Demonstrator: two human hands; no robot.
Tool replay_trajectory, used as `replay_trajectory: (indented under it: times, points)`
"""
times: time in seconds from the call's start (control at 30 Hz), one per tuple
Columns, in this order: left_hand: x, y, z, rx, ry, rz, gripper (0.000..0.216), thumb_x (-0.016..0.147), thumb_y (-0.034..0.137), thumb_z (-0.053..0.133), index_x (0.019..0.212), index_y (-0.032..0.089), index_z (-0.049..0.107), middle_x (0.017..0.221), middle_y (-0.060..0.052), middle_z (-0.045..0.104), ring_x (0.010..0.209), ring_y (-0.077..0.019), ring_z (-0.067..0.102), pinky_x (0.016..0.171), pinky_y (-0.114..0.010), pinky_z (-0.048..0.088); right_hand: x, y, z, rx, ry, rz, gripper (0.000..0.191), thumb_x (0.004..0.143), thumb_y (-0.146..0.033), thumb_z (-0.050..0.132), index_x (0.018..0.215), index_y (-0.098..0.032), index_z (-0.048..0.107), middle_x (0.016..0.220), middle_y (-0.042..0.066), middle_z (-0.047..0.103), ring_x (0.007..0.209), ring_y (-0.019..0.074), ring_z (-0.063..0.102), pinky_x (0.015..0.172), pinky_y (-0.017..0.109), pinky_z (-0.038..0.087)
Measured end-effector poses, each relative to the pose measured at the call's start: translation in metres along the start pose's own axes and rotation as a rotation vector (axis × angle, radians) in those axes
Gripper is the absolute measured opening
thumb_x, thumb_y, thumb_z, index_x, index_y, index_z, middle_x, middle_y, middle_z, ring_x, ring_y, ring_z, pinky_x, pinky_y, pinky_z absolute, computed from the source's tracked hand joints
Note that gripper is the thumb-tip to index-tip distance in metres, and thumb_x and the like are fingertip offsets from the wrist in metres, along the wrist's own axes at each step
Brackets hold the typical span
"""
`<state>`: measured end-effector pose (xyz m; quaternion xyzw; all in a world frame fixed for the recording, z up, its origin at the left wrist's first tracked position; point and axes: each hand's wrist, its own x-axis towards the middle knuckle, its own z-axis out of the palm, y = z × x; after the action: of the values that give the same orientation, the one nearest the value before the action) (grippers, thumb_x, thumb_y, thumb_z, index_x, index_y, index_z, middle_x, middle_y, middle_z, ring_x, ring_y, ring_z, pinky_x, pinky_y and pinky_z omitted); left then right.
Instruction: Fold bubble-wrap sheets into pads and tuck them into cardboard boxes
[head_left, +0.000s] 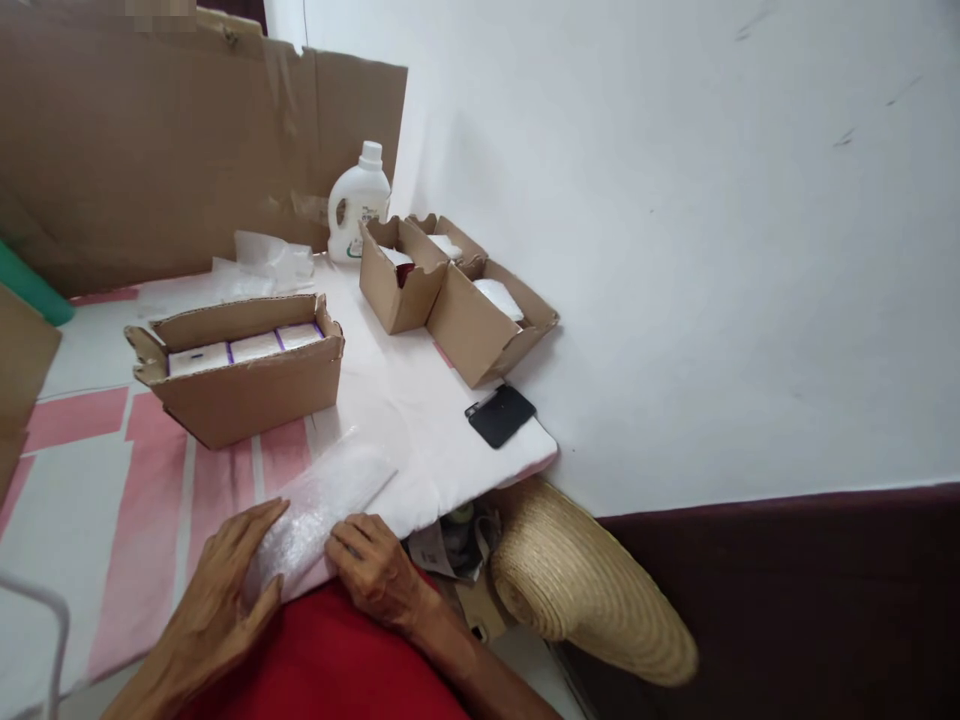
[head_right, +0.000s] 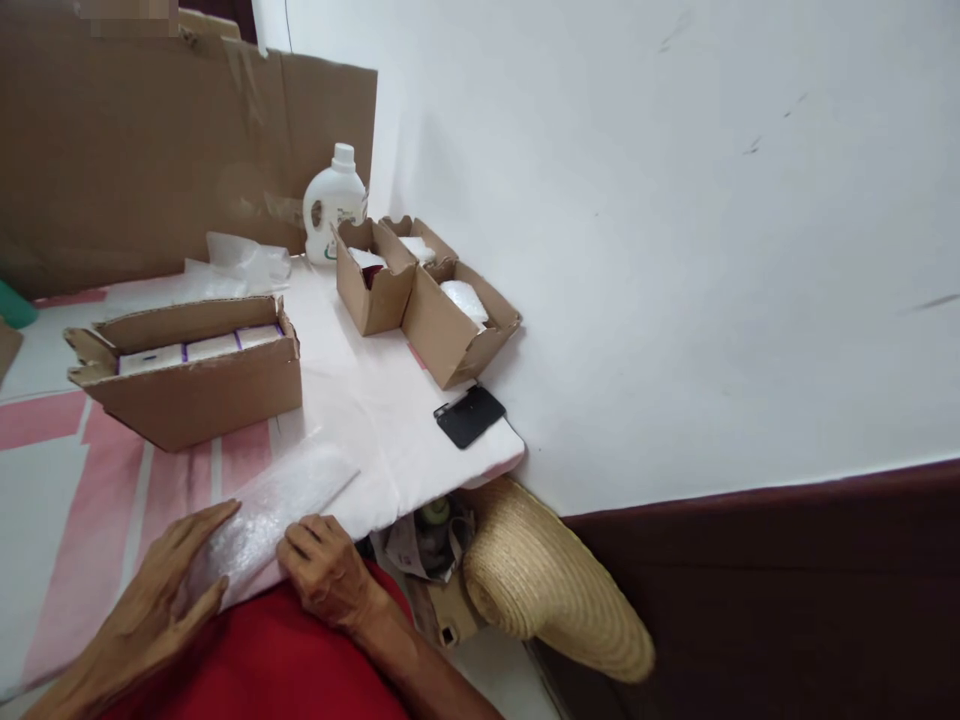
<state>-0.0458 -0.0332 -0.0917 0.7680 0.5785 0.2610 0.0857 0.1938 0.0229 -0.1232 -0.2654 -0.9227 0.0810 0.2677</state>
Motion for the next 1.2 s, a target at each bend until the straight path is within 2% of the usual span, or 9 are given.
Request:
replay_trajectory:
  times: [0.13, 0.37, 0.5, 0.73, 0.87, 0.97, 1.03, 1.1, 1.2]
  points:
    - [0.002, -0.014, 0.002, 0.002, 0.086, -0.111, 0.049, 0.094, 0.044, 0.053, 0.139, 0.024, 0.049, 0.117, -0.009, 0.069, 0.104, -0.0238, 0.069, 0.089, -0.037, 0.058, 0.003, -0.002, -0.012, 0.014, 0.007, -0.016, 0.026, 0.104, -0.018, 0.04, 0.12, -0.016, 0.06, 0.102, 0.011, 0.069, 0.095, 0.0232, 0.059, 0.077, 0.036, 0.05]
    - [0.027, -0.004, -0.001, -0.087, -0.092, -0.435, 0.035, 0.091, 0.054, 0.047, 0.099, 0.025, 0.065, 0.082, -0.001, 0.072, 0.07, -0.0181, 0.069, 0.063, -0.029, 0.054, 0.012, 0.001, -0.022, -0.091, -0.013, -0.099, 0.03, 0.105, -0.017, 0.037, 0.12, -0.016, 0.063, 0.116, 0.011, 0.071, 0.097, 0.023, 0.061, 0.076, 0.036, 0.051]
    - [0.035, 0.005, -0.012, -0.22, -0.217, -0.587, 0.043, 0.086, 0.063, 0.046, 0.081, 0.025, 0.064, 0.062, 0.003, 0.064, 0.056, -0.0161, 0.059, 0.054, -0.026, 0.046, 0.008, 0.007, -0.02, -0.101, 0.052, -0.119, 0.032, 0.105, -0.016, 0.035, 0.12, -0.013, 0.063, 0.117, 0.012, 0.071, 0.101, 0.0242, 0.062, 0.079, 0.037, 0.052]
    - [0.038, 0.013, -0.01, -0.361, -0.216, -0.682, 0.054, 0.081, 0.074, 0.049, 0.069, 0.022, 0.063, 0.052, 0.004, 0.051, 0.051, -0.0143, 0.047, 0.048, -0.025, 0.038, 0.0, 0.004, -0.01, -0.001, 0.101, -0.058, 0.027, 0.102, -0.015, 0.042, 0.122, -0.015, 0.061, 0.109, 0.013, 0.072, 0.101, 0.0245, 0.063, 0.08, 0.038, 0.052]
    - [0.034, 0.011, -0.014, -0.375, -0.179, -0.67, 0.053, 0.085, 0.072, 0.049, 0.079, 0.022, 0.067, 0.062, 0.002, 0.06, 0.057, -0.016, 0.055, 0.054, -0.026, 0.046, -0.003, -0.002, -0.006, 0.222, 0.225, 0.161, 0.023, 0.098, -0.014, 0.047, 0.115, -0.017, 0.063, 0.097, 0.009, 0.071, 0.092, 0.0227, 0.063, 0.08, 0.037, 0.052]
    - [0.028, 0.007, -0.022, -0.381, -0.055, -0.573, 0.056, 0.087, 0.07, 0.05, 0.114, 0.024, 0.068, 0.098, -0.005, 0.074, 0.082, -0.0217, 0.07, 0.073, -0.032, 0.057, -0.005, -0.003, -0.006, 0.406, 0.304, 0.398, 0.023, 0.097, -0.013, 0.047, 0.109, -0.02, 0.065, 0.095, 0.006, 0.07, 0.089, 0.0197, 0.064, 0.08, 0.032, 0.053]
    - [0.025, 0.006, -0.023, -0.392, -0.045, -0.42, 0.069, 0.084, 0.071, 0.055, 0.137, 0.028, 0.057, 0.128, -0.01, 0.07, 0.106, -0.0275, 0.07, 0.085, -0.038, 0.059, -0.005, -0.001, -0.008, 0.47, 0.324, 0.519, 0.02, 0.097, -0.015, 0.048, 0.107, -0.02, 0.065, 0.093, 0.005, 0.069, 0.086, 0.0186, 0.064, 0.076, 0.029, 0.053]
    - [0.025, 0.006, -0.016, -0.361, -0.071, -0.276, 0.081, 0.081, 0.068, 0.064, 0.149, 0.031, 0.044, 0.145, -0.012, 0.06, 0.123, -0.0311, 0.064, 0.095, -0.043, 0.056, -0.003, 0.0, -0.01, 0.519, 0.321, 0.599, 0.018, 0.097, -0.018, 0.048, 0.105, -0.02, 0.064, 0.091, 0.005, 0.069, 0.083, 0.0179, 0.065, 0.075, 0.027, 0.053]
    - [0.033, 0.007, 0.004, -0.272, -0.034, -0.215, 0.07, 0.087, 0.056, 0.065, 0.148, 0.029, 0.045, 0.141, -0.011, 0.063, 0.12, -0.0269, 0.066, 0.097, -0.041, 0.056, 0.0, 0.002, -0.014, 0.603, 0.303, 0.685, 0.017, 0.097, -0.021, 0.049, 0.108, -0.02, 0.061, 0.09, 0.003, 0.07, 0.082, 0.017, 0.067, 0.074, 0.026, 0.053]
